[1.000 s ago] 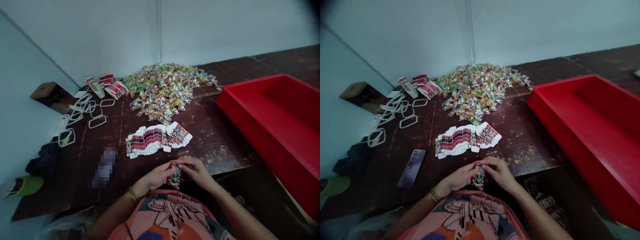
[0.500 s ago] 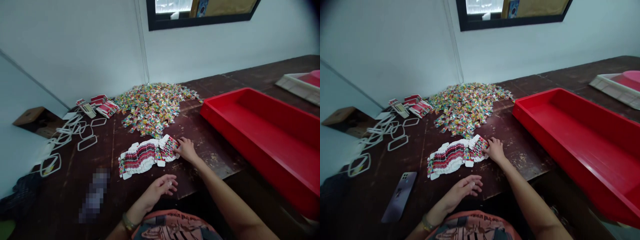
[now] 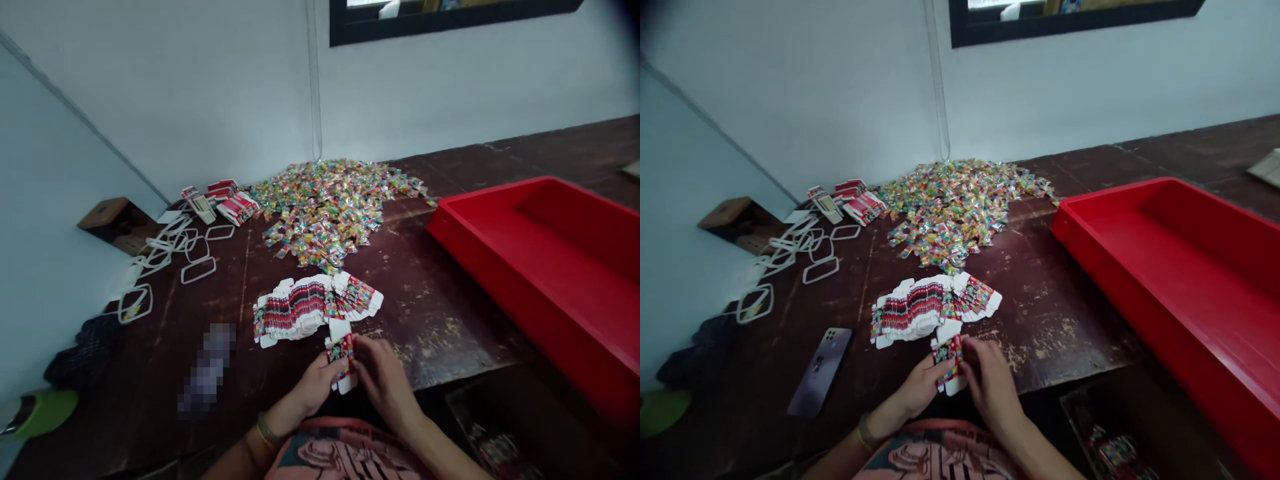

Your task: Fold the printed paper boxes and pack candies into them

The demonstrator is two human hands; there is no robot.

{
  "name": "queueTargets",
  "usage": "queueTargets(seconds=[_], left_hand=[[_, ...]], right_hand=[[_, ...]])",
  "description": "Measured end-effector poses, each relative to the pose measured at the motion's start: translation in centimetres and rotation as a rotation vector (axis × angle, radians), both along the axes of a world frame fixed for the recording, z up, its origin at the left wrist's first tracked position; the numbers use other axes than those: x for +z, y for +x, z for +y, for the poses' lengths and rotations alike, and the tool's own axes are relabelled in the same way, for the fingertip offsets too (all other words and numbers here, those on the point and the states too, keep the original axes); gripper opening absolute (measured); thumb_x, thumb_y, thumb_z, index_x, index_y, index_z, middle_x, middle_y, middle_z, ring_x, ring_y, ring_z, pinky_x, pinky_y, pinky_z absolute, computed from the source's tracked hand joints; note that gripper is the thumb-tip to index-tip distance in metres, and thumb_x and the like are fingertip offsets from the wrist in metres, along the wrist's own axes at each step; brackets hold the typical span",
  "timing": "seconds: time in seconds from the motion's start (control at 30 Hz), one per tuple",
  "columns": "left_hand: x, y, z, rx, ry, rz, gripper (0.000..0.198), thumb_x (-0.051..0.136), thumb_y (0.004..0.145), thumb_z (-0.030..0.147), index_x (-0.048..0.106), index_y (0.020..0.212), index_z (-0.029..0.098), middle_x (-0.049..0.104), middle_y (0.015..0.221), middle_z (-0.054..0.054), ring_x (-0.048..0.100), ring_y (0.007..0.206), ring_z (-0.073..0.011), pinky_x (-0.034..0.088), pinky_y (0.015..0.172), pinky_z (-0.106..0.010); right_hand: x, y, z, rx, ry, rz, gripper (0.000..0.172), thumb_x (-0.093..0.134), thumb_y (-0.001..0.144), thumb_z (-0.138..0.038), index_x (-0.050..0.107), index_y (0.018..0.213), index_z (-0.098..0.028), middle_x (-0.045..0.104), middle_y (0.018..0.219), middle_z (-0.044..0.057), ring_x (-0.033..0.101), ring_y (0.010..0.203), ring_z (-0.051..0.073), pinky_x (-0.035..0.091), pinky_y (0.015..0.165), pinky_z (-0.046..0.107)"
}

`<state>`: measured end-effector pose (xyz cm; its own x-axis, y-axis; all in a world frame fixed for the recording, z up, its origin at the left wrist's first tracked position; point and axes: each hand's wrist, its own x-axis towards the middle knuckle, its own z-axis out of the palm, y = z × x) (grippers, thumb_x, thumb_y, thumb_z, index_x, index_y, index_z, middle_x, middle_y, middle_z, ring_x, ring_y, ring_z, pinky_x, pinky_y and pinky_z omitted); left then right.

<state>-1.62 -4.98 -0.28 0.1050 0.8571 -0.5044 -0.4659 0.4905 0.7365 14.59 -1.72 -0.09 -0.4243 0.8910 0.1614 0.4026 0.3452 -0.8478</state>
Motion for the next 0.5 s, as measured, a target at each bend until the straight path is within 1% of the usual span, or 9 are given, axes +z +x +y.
queueTargets(seconds=[0.03,0.07,0.13,0.17,0.23,0.3,0.4,0.47,0.5], left_hand=[[0.1,0.2,-0.1,-0.036,-0.031,-0.002,0.035,0.070,0.067,0.029,0.067,0.098,0.014,0.068,0.091,-0.006,0.060,0.084,-0.0196,0.044,0.081,-0.032],[0.3,0.4,-0.3,-0.082,-0.064,0.008,0.030,0.068,0.065,0.026,0.067,0.092,0.013,0.067,0.081,-0.005,0.059,0.073,-0.0169,0.045,0.073,-0.029],[0.5,0.5,-0.9,-0.216,-0.130,0.035,0.022,0.063,0.062,0.022,0.065,0.081,0.011,0.063,0.066,-0.003,0.052,0.057,-0.0126,0.039,0.058,-0.026],[0.6,0.6,-1.1,-0.277,-0.158,0.048,0.020,0.061,0.060,0.020,0.064,0.078,0.011,0.060,0.061,-0.002,0.049,0.051,-0.0111,0.035,0.053,-0.024],[0.9,0.5,-1.6,-0.350,-0.192,0.053,0.020,0.059,0.055,0.019,0.062,0.074,0.011,0.058,0.058,-0.001,0.045,0.047,-0.0099,0.031,0.049,-0.023],[1.3,0.3,-1.9,-0.385,-0.183,0.047,0.019,0.059,0.054,0.019,0.060,0.071,0.012,0.056,0.057,0.000,0.045,0.049,-0.0098,0.030,0.051,-0.023],[2.2,-0.3,-1.8,-0.488,-0.055,0.038,0.022,0.067,0.055,0.025,0.062,0.074,0.013,0.057,0.064,0.000,0.047,0.058,-0.0111,0.034,0.057,-0.024],[2.8,-0.6,-1.6,-0.561,0.067,0.079,0.030,0.074,0.057,0.032,0.064,0.080,0.015,0.058,0.071,0.000,0.047,0.064,-0.0119,0.035,0.059,-0.024],[2.9,-0.7,-1.5,-0.556,0.114,0.106,0.035,0.077,0.058,0.037,0.065,0.083,0.015,0.058,0.074,0.000,0.047,0.066,-0.0124,0.035,0.060,-0.024]], right_hand=[[0.1,0.3,-0.1,-0.031,0.097,-0.057,0.033,0.053,0.088,-0.028,0.054,0.121,-0.026,0.056,0.122,0.012,0.053,0.110,0.028,0.046,0.091,0.043],[0.1,0.5,0.1,-0.027,0.166,-0.100,0.032,0.054,0.088,-0.027,0.056,0.120,-0.028,0.053,0.126,0.011,0.050,0.114,0.029,0.043,0.094,0.046],[0.3,0.9,0.8,0.079,0.192,-0.139,0.025,0.055,0.087,-0.027,0.061,0.111,-0.029,0.051,0.129,0.009,0.045,0.118,0.029,0.038,0.099,0.050],[0.4,1.0,1.1,0.149,0.155,-0.140,0.020,0.056,0.086,-0.028,0.063,0.105,-0.027,0.052,0.129,0.009,0.044,0.119,0.029,0.037,0.100,0.050],[0.8,0.9,1.3,0.262,0.025,-0.119,0.012,0.059,0.084,-0.030,0.064,0.092,-0.023,0.050,0.130,0.009,0.042,0.123,0.029,0.035,0.103,0.048],[1.5,0.8,1.2,0.353,-0.120,-0.090,0.013,0.060,0.083,-0.033,0.063,0.085,-0.021,0.045,0.137,0.009,0.037,0.129,0.029,0.032,0.106,0.047],[3.0,1.0,1.9,0.519,-0.343,-0.043,0.016,0.061,0.084,-0.036,0.066,0.088,-0.021,0.042,0.141,0.009,0.034,0.133,0.028,0.029,0.108,0.045],[3.9,1.2,2.8,0.622,-0.462,-0.005,0.019,0.065,0.081,-0.040,0.067,0.084,-0.021,0.047,0.137,0.008,0.038,0.131,0.027,0.031,0.107,0.043],[4.2,1.2,3.2,0.638,-0.499,0.024,0.021,0.066,0.079,-0.041,0.067,0.081,-0.021,0.048,0.135,0.008,0.040,0.129,0.027,0.033,0.105,0.041]])
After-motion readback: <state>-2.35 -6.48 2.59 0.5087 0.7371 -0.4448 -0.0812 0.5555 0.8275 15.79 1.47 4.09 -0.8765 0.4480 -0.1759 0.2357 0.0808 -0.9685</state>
